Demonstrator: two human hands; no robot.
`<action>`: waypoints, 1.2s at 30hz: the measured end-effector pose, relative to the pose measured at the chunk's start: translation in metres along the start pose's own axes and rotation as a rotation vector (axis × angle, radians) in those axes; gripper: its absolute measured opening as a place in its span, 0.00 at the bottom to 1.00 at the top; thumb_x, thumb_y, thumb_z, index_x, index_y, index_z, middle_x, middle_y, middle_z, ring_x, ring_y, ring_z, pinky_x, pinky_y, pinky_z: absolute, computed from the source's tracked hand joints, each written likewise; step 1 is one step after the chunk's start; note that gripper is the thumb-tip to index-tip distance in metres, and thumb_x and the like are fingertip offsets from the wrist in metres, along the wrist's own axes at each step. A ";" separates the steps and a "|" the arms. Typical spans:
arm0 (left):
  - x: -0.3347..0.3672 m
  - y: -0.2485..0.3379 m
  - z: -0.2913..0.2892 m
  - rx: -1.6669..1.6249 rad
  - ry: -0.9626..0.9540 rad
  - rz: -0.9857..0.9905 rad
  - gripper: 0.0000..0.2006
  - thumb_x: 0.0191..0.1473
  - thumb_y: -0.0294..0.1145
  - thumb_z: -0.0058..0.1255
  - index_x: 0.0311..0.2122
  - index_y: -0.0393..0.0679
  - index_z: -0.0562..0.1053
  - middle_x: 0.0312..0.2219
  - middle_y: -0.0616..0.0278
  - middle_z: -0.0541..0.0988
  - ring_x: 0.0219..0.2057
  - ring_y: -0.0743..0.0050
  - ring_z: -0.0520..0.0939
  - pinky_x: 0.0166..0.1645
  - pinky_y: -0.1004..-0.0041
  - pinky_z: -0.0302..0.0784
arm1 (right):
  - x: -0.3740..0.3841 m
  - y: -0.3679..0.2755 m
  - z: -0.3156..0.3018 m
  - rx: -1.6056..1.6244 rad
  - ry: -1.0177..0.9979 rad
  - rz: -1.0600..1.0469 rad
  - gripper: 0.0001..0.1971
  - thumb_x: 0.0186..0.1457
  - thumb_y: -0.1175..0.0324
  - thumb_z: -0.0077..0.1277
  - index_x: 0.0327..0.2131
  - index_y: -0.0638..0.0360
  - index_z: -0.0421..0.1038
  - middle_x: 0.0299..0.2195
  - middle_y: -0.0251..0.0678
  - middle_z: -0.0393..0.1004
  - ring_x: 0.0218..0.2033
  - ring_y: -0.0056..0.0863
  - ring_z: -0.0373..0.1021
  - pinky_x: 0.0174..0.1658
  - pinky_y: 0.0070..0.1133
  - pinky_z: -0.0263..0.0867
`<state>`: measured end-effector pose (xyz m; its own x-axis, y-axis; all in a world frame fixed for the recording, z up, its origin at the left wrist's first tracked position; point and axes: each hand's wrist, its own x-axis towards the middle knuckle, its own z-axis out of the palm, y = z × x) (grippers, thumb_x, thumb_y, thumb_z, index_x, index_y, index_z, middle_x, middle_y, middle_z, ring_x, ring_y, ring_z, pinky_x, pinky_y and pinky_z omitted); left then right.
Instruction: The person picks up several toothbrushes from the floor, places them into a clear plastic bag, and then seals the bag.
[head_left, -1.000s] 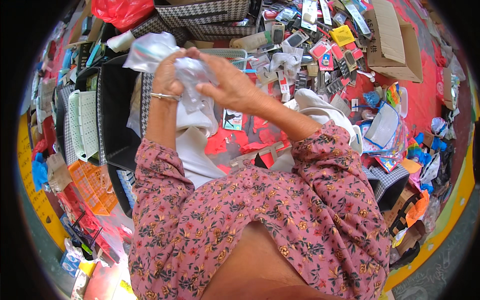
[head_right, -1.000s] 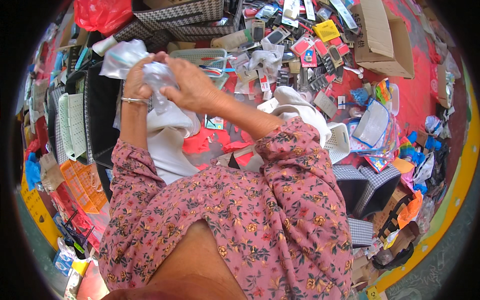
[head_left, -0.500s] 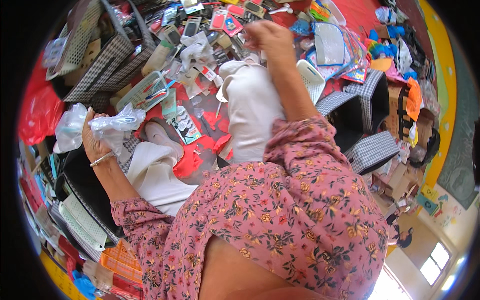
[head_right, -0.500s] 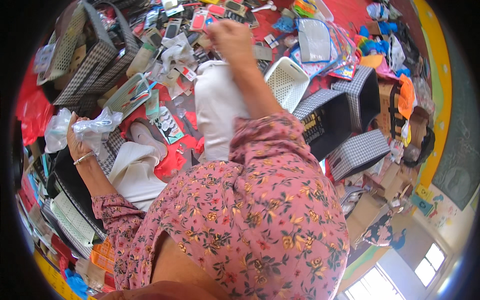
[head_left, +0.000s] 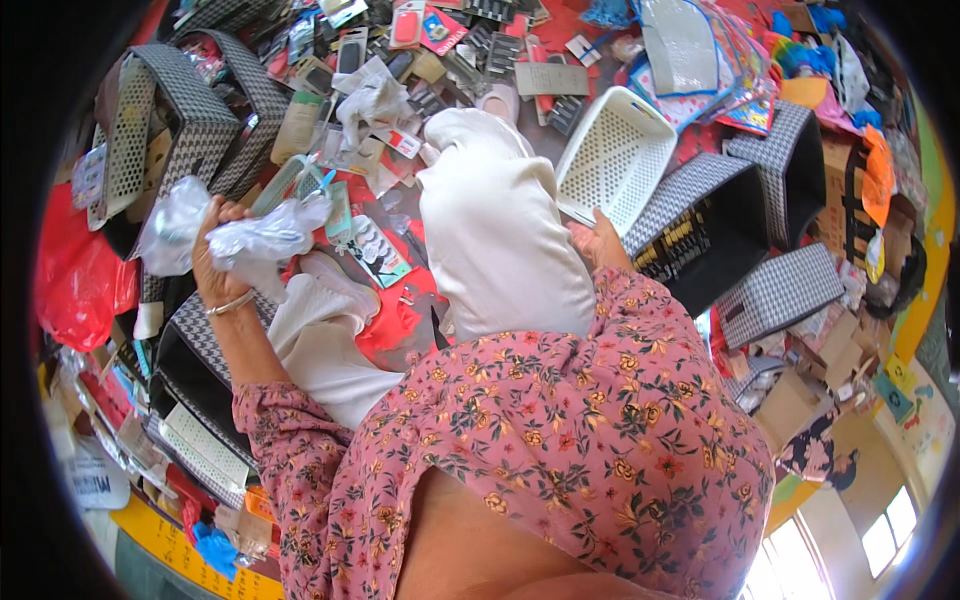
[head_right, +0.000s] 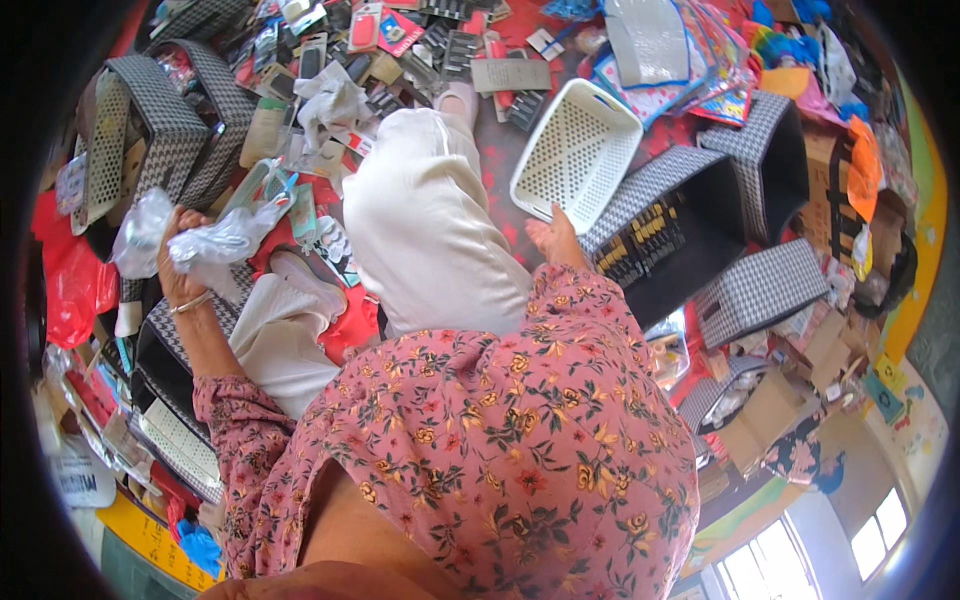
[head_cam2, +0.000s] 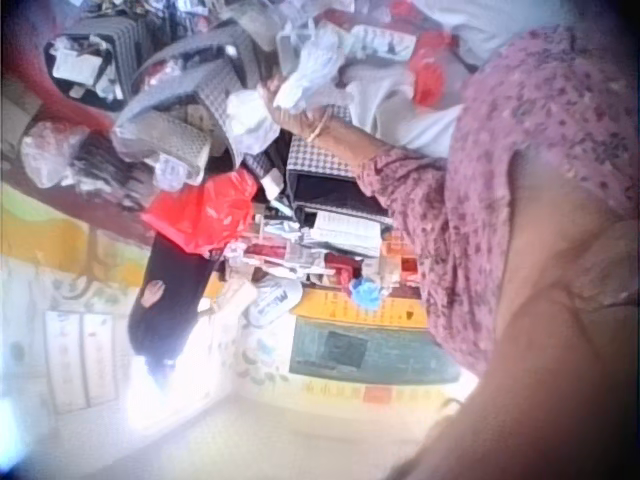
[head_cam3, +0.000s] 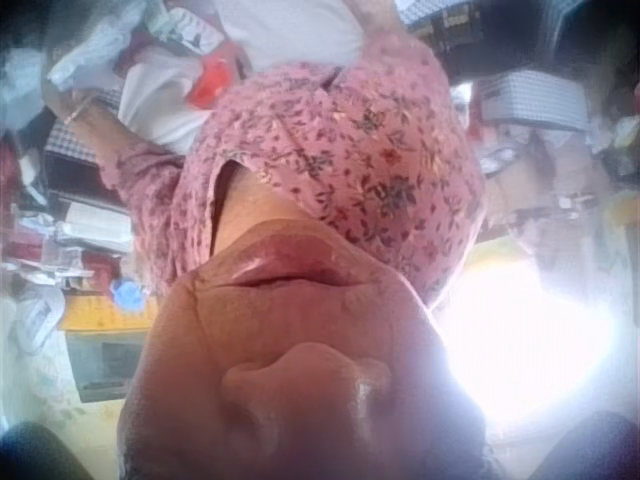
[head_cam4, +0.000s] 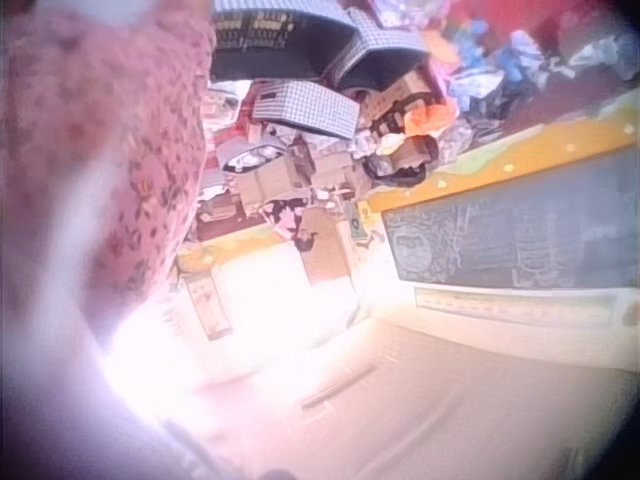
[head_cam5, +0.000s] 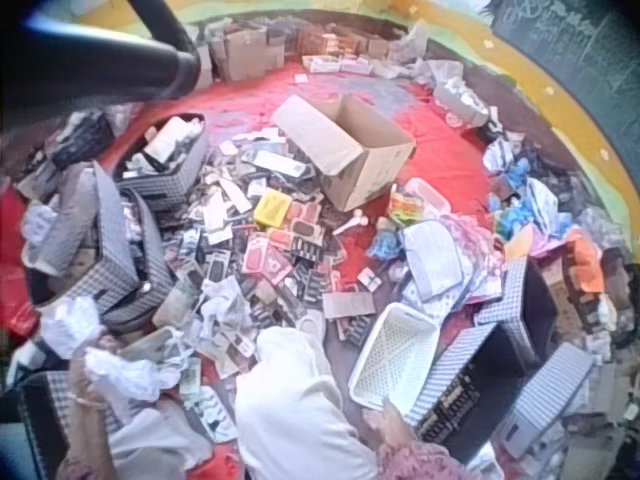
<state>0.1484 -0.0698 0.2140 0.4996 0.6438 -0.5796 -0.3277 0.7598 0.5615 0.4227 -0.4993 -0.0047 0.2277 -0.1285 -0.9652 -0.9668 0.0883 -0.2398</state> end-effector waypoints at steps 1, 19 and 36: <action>0.005 -0.006 0.009 0.008 0.052 0.016 0.03 0.49 0.23 0.41 0.30 0.37 0.63 0.20 0.64 0.64 0.24 0.75 0.67 0.36 0.72 0.67 | 0.029 -0.001 0.000 0.119 0.115 0.058 0.18 0.50 0.61 0.42 0.41 0.62 0.56 0.39 0.48 0.63 0.28 0.35 0.67 0.32 0.27 0.65; 0.090 -0.076 0.154 0.719 -0.410 0.294 0.13 0.45 0.27 0.49 0.39 0.39 0.68 0.38 0.58 0.72 0.41 0.71 0.71 0.47 0.74 0.63 | -0.178 -0.123 0.191 -0.556 -0.874 -0.884 0.20 0.47 0.60 0.46 0.42 0.62 0.63 0.36 0.36 0.69 0.36 0.23 0.66 0.40 0.19 0.60; 0.100 -0.164 0.237 0.331 -0.775 -0.468 0.29 0.49 0.41 0.40 0.54 0.44 0.47 0.50 0.50 0.57 0.52 0.62 0.56 0.54 0.60 0.49 | -0.123 -0.154 0.209 -0.947 -0.505 -1.460 0.19 0.31 0.58 0.55 0.26 0.64 0.70 0.25 0.43 0.71 0.26 0.31 0.68 0.31 0.24 0.63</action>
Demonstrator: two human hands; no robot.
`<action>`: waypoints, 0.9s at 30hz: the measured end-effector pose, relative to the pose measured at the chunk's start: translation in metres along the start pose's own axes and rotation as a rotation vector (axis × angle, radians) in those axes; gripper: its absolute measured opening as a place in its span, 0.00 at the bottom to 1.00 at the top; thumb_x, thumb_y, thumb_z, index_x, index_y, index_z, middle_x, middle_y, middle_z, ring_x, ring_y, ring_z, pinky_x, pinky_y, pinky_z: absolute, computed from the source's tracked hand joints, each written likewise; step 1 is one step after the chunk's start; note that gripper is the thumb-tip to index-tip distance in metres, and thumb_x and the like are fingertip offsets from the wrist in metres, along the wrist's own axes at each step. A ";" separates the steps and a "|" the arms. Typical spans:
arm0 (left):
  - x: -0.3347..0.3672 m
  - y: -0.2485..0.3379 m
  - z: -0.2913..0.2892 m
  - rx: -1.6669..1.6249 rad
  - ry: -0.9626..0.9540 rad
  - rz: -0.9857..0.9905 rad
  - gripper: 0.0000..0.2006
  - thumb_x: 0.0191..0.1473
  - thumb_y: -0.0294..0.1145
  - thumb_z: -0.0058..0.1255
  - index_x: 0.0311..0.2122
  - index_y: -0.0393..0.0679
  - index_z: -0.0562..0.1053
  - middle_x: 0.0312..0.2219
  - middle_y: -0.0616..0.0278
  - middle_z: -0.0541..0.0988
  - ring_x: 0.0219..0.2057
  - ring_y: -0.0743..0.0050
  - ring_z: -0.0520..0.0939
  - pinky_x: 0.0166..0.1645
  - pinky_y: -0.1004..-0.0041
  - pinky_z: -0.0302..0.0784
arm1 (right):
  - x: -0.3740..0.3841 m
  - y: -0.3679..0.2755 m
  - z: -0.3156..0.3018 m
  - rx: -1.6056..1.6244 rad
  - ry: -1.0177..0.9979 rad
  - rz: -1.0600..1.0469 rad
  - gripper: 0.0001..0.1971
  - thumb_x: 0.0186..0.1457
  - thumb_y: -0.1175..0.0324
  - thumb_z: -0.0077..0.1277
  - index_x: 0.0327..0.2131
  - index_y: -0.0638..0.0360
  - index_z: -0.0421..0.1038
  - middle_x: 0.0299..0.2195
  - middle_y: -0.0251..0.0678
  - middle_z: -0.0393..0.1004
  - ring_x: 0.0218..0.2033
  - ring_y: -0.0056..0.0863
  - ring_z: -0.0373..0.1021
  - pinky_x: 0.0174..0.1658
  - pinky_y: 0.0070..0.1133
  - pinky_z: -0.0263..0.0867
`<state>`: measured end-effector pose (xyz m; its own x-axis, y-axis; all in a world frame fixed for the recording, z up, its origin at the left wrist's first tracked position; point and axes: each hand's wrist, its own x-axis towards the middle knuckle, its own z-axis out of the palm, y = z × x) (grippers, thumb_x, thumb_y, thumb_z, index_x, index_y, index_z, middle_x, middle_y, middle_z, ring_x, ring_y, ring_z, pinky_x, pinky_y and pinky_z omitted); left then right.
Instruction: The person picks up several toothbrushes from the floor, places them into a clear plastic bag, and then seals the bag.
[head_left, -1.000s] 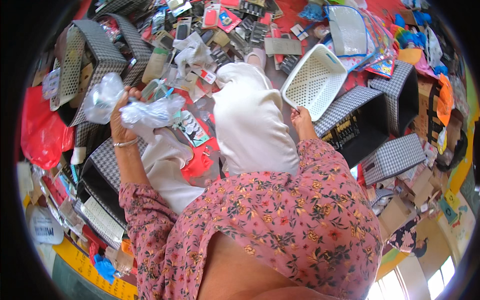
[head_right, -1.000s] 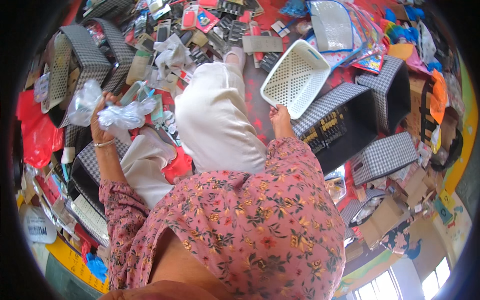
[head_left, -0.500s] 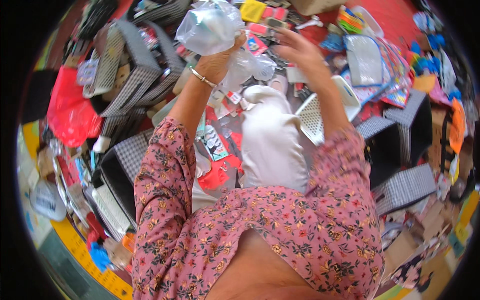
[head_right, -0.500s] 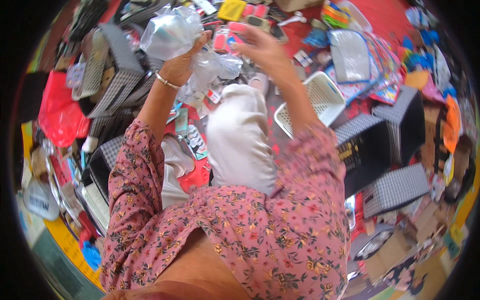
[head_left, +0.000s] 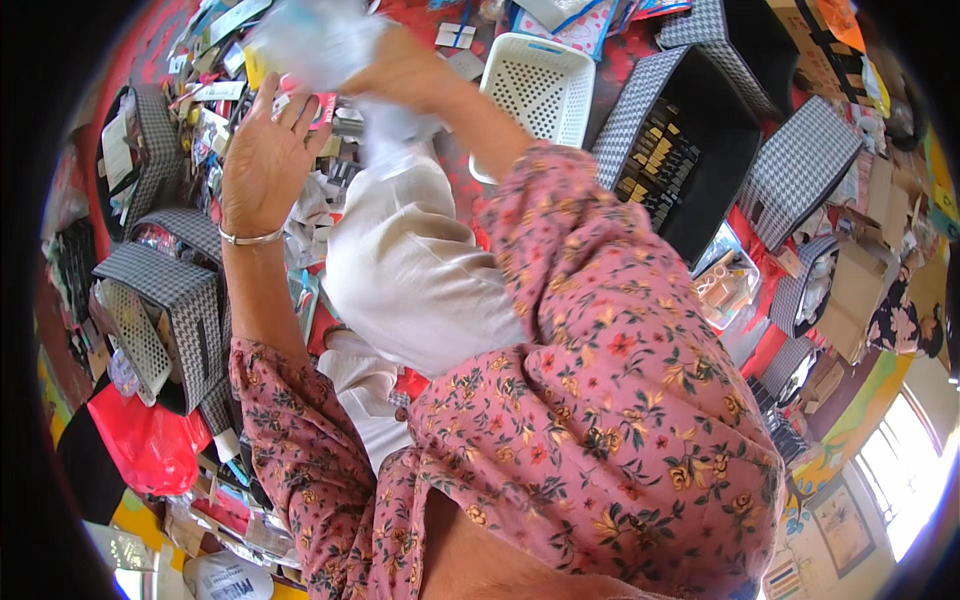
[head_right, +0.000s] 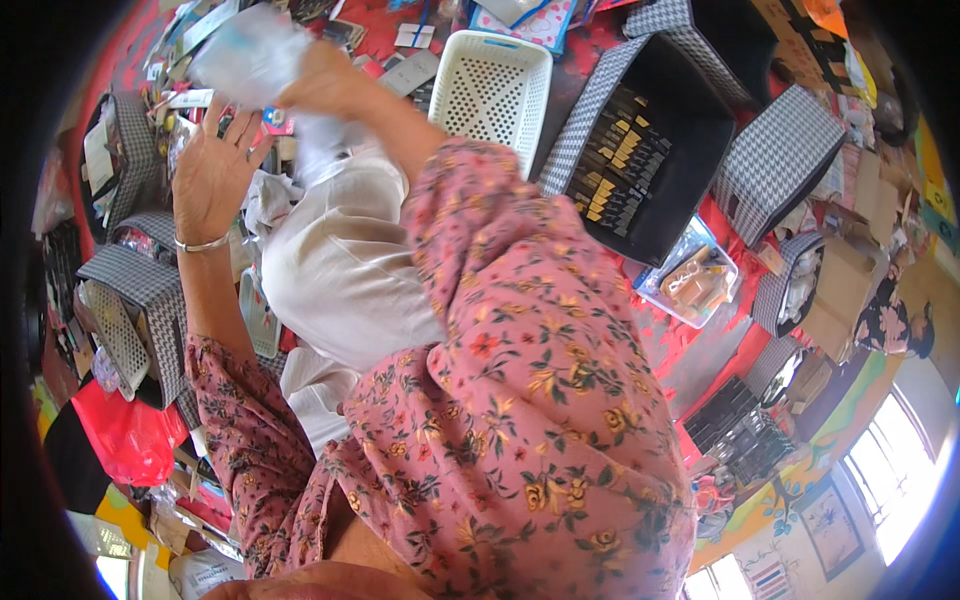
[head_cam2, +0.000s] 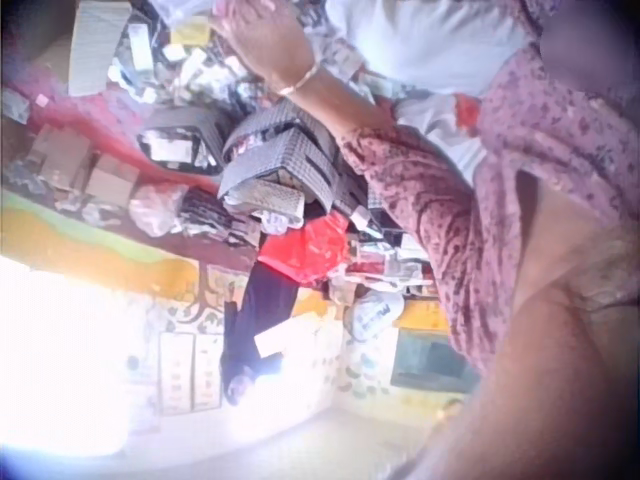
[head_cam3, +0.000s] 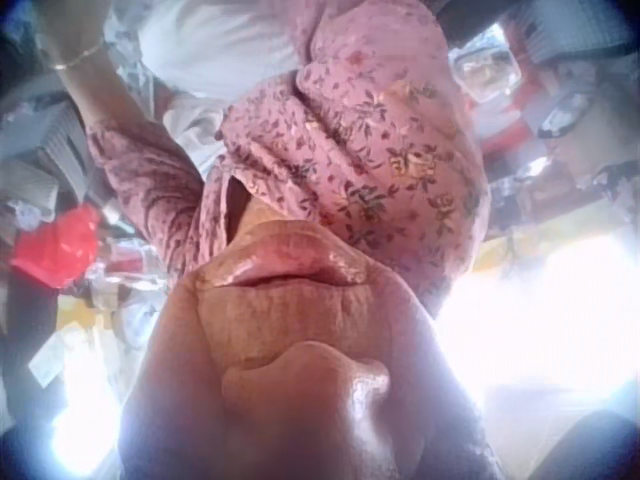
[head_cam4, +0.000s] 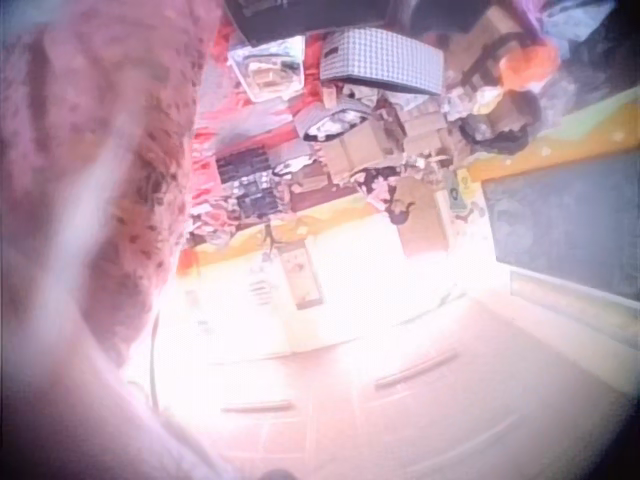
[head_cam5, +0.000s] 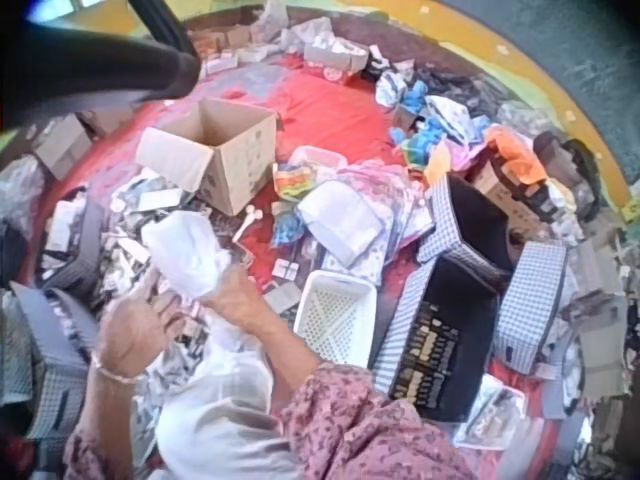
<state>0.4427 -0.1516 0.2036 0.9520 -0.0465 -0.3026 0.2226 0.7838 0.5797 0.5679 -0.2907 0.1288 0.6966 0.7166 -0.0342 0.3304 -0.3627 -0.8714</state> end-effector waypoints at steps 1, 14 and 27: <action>-0.017 0.002 -0.001 0.118 0.147 0.055 0.29 0.50 0.41 0.39 0.55 0.44 0.46 0.50 0.49 0.56 0.53 0.62 0.54 0.54 0.59 0.48 | -0.015 -0.011 -0.024 0.086 -0.056 0.062 0.20 0.32 0.60 0.54 0.30 0.64 0.69 0.28 0.44 0.71 0.29 0.32 0.68 0.34 0.25 0.62; -0.214 -0.002 -0.054 0.141 0.722 -0.036 0.22 0.52 0.36 0.37 0.50 0.37 0.56 0.47 0.52 0.62 0.49 0.66 0.64 0.52 0.70 0.59 | -0.132 0.223 -0.017 -0.468 -0.409 0.478 0.17 0.36 0.70 0.44 0.35 0.61 0.67 0.32 0.50 0.69 0.35 0.45 0.66 0.38 0.30 0.61; -0.253 -0.044 -0.071 0.078 0.960 -0.119 0.19 0.49 0.34 0.42 0.45 0.36 0.61 0.39 0.56 0.69 0.40 0.70 0.71 0.45 0.73 0.67 | -0.111 0.252 -0.048 0.239 -0.068 0.939 0.22 0.30 0.81 0.49 0.36 0.73 0.64 0.31 0.46 0.69 0.31 0.39 0.67 0.37 0.29 0.62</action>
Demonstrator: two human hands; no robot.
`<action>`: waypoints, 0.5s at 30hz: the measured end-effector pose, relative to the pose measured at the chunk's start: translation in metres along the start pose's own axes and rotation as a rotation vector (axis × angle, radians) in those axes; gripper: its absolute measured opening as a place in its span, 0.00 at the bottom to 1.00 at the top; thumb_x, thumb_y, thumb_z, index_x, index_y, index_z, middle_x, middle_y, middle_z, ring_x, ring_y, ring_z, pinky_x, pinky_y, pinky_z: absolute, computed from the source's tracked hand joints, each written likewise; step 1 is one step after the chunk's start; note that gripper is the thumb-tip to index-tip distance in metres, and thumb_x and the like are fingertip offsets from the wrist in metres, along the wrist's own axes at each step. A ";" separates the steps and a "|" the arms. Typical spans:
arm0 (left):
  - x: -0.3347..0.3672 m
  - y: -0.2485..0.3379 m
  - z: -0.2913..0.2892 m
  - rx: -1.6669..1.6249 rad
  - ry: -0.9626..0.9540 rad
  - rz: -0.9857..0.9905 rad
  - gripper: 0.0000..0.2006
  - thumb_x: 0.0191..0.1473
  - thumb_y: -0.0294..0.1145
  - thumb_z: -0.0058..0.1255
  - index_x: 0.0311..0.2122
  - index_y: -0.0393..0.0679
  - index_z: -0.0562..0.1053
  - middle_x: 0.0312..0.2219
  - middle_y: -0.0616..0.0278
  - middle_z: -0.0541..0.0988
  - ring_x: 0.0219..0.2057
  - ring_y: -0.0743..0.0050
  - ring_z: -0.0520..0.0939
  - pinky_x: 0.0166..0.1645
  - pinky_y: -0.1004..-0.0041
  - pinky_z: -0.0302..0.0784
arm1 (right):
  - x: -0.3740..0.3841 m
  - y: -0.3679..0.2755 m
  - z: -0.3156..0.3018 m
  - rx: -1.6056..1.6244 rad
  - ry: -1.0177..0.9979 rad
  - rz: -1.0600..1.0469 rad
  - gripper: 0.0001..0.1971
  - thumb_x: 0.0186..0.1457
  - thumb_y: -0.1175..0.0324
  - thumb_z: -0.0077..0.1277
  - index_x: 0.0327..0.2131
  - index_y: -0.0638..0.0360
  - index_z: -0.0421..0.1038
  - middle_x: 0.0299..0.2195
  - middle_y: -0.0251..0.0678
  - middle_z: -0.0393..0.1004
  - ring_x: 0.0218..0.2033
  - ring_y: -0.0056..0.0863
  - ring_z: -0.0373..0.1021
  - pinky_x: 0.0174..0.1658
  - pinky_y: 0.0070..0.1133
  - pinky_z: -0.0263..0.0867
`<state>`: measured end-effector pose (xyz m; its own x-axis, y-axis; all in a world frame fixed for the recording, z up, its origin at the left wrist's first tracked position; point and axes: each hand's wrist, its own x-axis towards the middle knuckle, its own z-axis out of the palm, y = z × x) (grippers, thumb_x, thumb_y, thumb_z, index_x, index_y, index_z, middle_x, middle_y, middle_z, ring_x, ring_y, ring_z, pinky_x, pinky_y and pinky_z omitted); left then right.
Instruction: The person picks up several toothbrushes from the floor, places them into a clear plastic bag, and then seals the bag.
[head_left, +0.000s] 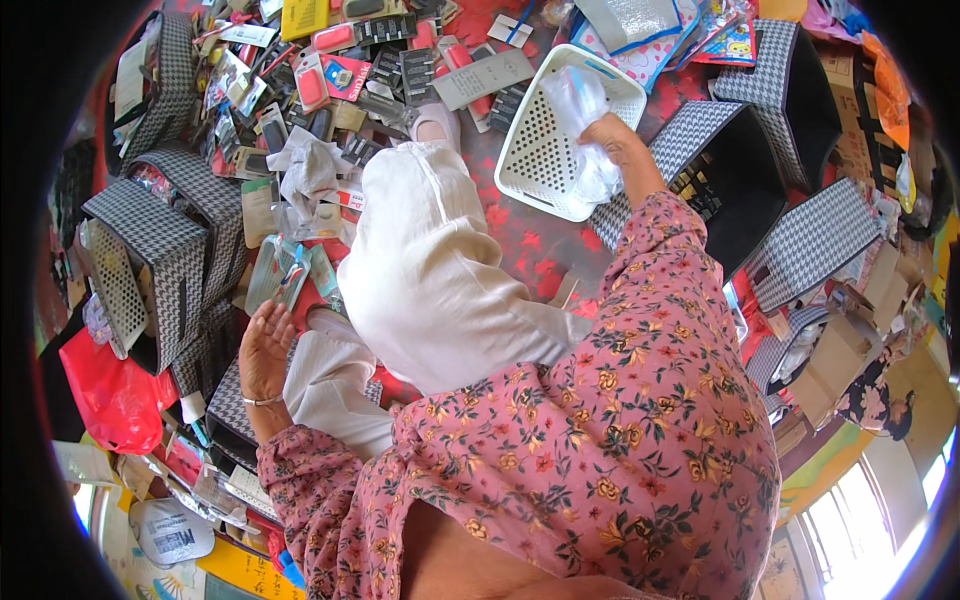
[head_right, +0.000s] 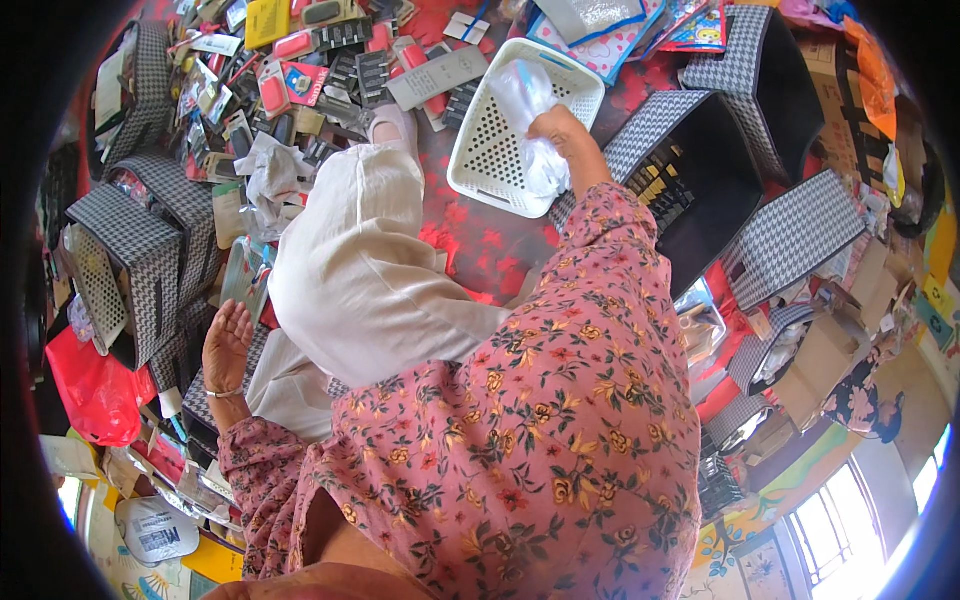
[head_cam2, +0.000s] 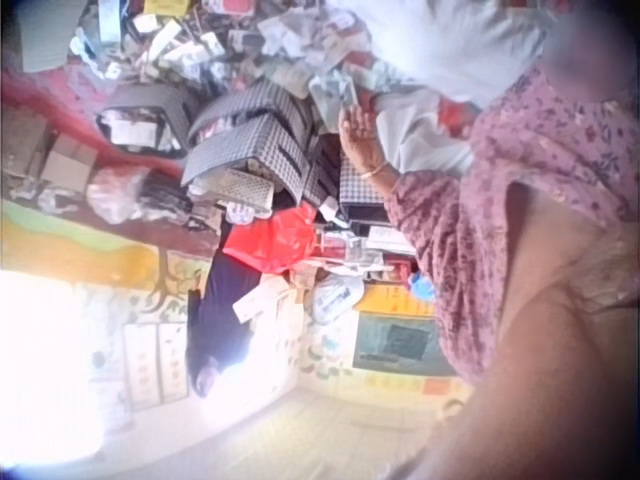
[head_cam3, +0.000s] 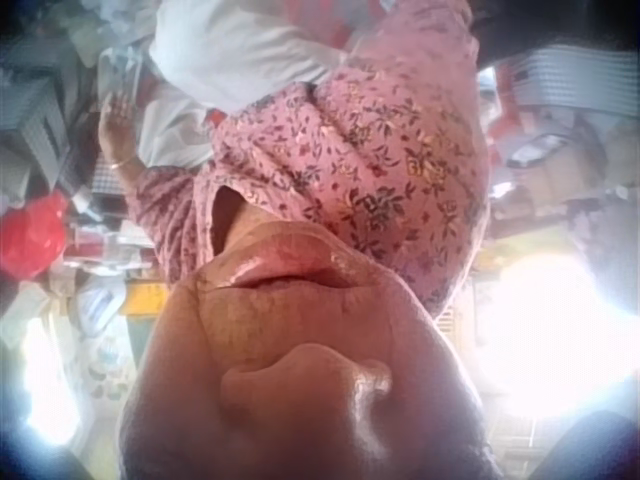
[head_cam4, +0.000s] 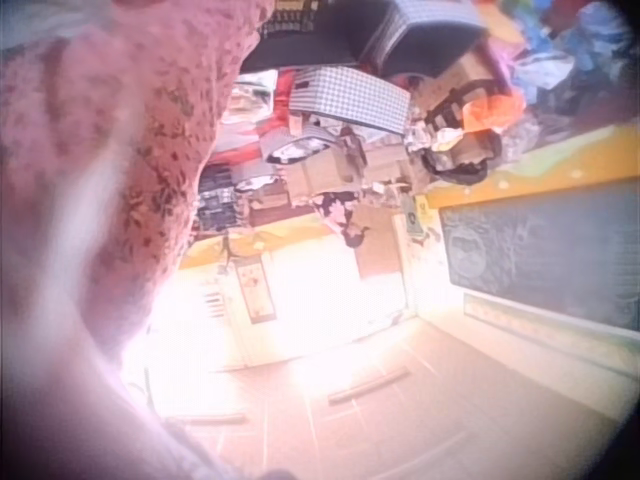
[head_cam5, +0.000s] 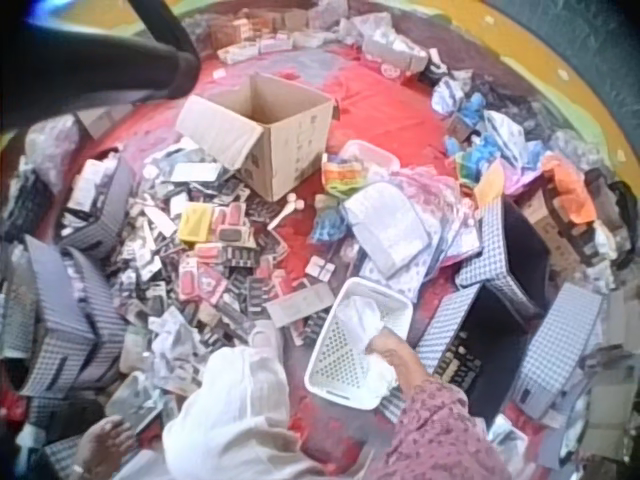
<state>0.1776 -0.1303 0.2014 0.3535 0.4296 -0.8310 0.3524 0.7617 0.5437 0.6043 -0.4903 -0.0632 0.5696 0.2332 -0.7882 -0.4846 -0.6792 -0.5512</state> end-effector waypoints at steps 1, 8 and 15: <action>-0.001 -0.002 0.002 0.011 -0.003 -0.012 0.19 0.49 0.34 0.42 0.45 0.36 0.60 0.39 0.56 0.69 0.40 0.69 0.71 0.45 0.73 0.67 | 0.011 0.009 0.005 -0.030 -0.027 0.023 0.22 0.29 0.84 0.50 0.37 0.72 0.64 0.31 0.44 0.68 0.31 0.38 0.67 0.37 0.30 0.62; -0.002 -0.002 0.008 0.065 -0.016 -0.014 0.18 0.49 0.32 0.41 0.45 0.35 0.60 0.39 0.54 0.69 0.39 0.69 0.72 0.43 0.75 0.69 | 0.053 0.049 0.042 0.571 0.002 0.374 0.27 0.28 0.79 0.54 0.39 0.77 0.61 0.39 0.50 0.65 0.40 0.41 0.63 0.39 0.34 0.57; -0.001 -0.014 0.010 0.104 0.012 -0.065 0.17 0.50 0.33 0.40 0.45 0.35 0.60 0.39 0.55 0.70 0.39 0.70 0.72 0.43 0.74 0.69 | 0.004 -0.017 0.093 0.342 0.077 0.278 0.32 0.37 0.68 0.55 0.46 0.69 0.52 0.45 0.50 0.59 0.46 0.51 0.55 0.38 0.51 0.54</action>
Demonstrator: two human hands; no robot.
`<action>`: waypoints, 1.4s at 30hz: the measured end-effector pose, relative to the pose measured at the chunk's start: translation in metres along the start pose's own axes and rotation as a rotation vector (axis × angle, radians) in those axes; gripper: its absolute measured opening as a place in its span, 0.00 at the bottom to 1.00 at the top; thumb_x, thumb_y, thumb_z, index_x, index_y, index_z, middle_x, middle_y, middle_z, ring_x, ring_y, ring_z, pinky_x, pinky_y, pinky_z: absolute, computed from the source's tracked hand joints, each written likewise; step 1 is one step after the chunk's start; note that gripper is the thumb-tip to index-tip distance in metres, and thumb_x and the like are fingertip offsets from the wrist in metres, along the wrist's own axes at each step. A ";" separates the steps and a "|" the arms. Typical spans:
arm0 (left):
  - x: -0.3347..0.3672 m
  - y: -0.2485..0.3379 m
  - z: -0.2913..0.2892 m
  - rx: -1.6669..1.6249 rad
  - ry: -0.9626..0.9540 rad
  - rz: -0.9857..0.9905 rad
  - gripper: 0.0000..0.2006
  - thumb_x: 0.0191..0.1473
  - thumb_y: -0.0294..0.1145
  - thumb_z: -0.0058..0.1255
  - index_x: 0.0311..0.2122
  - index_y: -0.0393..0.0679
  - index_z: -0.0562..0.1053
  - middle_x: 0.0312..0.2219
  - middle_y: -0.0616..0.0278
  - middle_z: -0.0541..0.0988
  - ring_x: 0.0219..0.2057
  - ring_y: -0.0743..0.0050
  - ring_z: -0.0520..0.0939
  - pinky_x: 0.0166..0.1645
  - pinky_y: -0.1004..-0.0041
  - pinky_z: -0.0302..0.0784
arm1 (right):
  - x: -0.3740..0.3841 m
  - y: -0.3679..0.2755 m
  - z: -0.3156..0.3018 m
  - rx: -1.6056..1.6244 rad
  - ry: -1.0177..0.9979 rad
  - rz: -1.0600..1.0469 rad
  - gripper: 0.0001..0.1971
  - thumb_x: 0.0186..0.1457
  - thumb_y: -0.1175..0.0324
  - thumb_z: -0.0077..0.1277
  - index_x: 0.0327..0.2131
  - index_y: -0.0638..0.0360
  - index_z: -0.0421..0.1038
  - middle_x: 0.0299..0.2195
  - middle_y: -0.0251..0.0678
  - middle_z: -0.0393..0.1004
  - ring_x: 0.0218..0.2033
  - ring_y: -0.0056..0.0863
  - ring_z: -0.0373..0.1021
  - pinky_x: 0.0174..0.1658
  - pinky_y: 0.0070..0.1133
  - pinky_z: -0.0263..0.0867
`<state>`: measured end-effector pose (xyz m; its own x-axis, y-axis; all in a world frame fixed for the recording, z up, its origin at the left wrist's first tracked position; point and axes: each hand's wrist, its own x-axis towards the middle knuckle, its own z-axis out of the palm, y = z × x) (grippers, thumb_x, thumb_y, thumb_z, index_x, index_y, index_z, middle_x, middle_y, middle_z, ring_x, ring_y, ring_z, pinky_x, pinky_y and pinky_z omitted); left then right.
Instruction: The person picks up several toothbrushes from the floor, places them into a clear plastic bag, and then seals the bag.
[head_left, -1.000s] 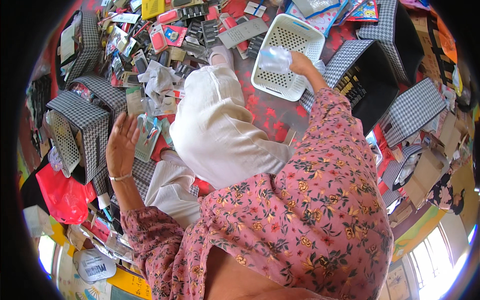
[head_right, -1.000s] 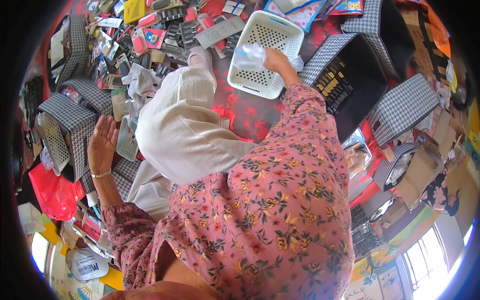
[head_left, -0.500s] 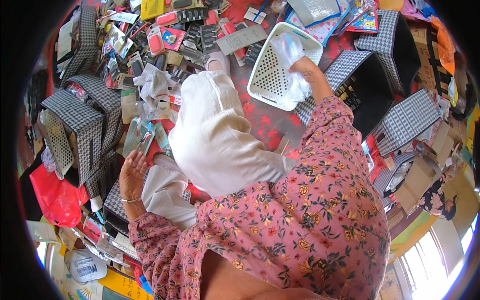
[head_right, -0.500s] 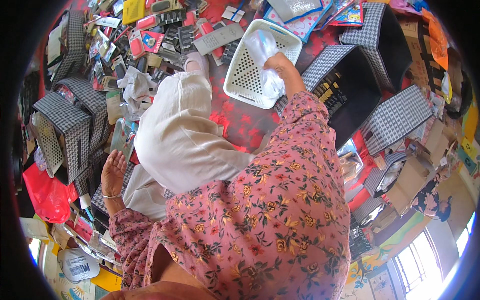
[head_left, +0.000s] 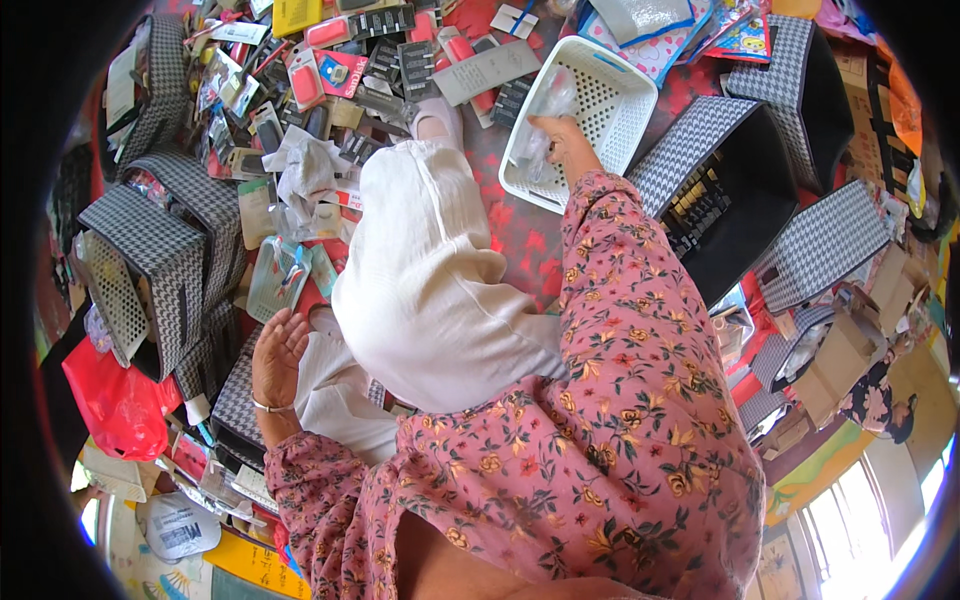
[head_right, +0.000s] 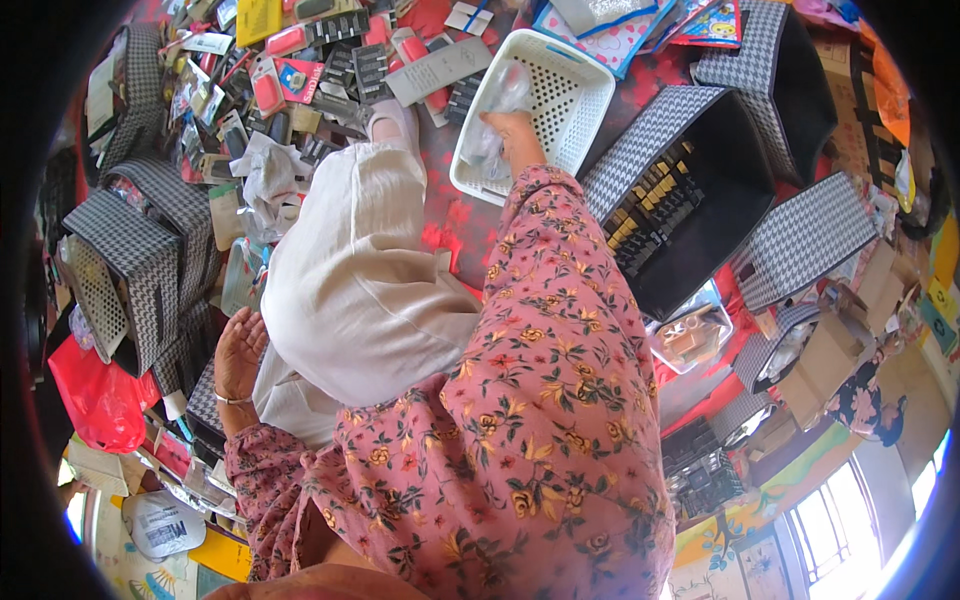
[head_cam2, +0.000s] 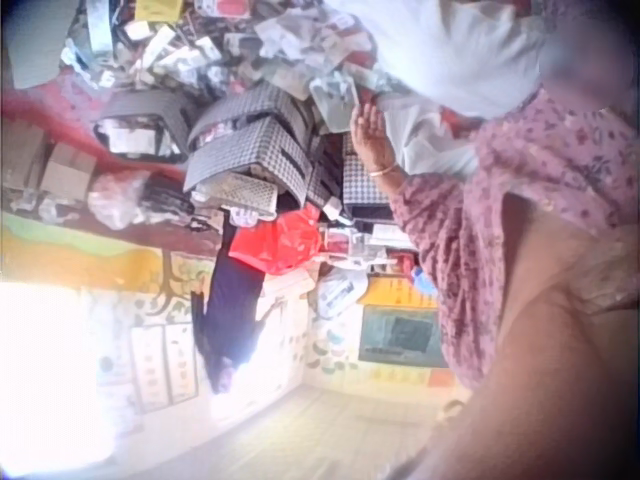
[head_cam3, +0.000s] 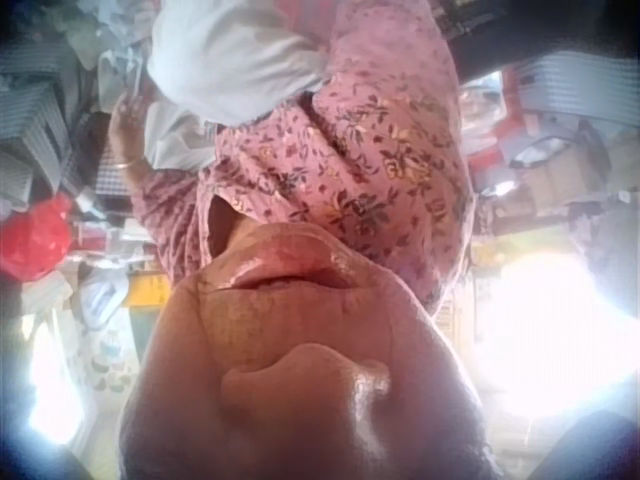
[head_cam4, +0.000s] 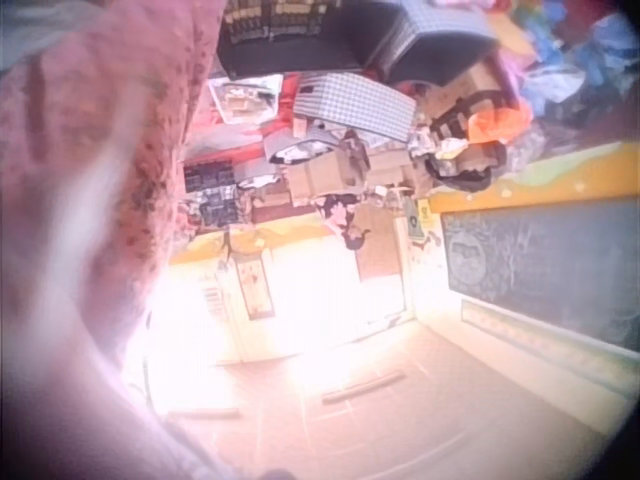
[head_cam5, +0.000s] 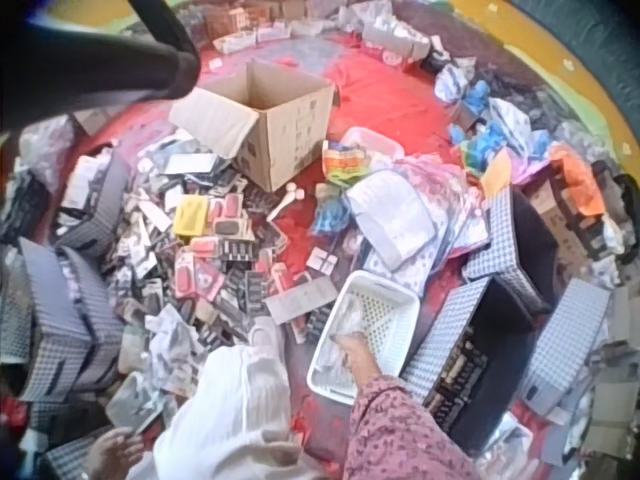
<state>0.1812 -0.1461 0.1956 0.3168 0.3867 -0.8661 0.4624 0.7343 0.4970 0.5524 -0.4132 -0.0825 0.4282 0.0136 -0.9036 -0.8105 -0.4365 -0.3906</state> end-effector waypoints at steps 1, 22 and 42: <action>0.000 0.001 -0.001 0.022 0.000 -0.009 0.17 0.50 0.33 0.40 0.45 0.35 0.60 0.39 0.55 0.70 0.39 0.70 0.72 0.43 0.75 0.68 | 0.003 0.000 0.002 -0.060 0.091 0.037 0.34 0.38 0.66 0.55 0.48 0.69 0.51 0.48 0.50 0.56 0.48 0.52 0.53 0.38 0.52 0.54; -0.011 0.022 -0.114 -0.251 0.312 0.477 0.16 0.50 0.30 0.39 0.45 0.38 0.61 0.39 0.57 0.70 0.39 0.72 0.72 0.43 0.77 0.67 | 0.002 -0.059 -0.017 -1.539 0.013 -0.863 0.20 0.43 0.55 0.42 0.23 0.68 0.71 0.21 0.50 0.70 0.25 0.44 0.67 0.34 0.32 0.61; -0.062 0.027 -0.158 -0.984 0.277 0.733 0.11 0.44 0.22 0.40 0.37 0.39 0.62 0.27 0.60 0.71 0.29 0.71 0.72 0.34 0.76 0.71 | -0.213 0.064 0.455 -1.859 -0.699 -1.828 0.09 0.43 0.71 0.38 0.26 0.58 0.70 0.29 0.41 0.71 0.32 0.38 0.68 0.33 0.31 0.65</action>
<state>0.0431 -0.0621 0.2538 -0.0017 0.8953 -0.4454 -0.5986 0.3558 0.7177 0.2277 -0.0350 0.0050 -0.4397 0.8768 -0.1946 0.8830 0.3823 -0.2725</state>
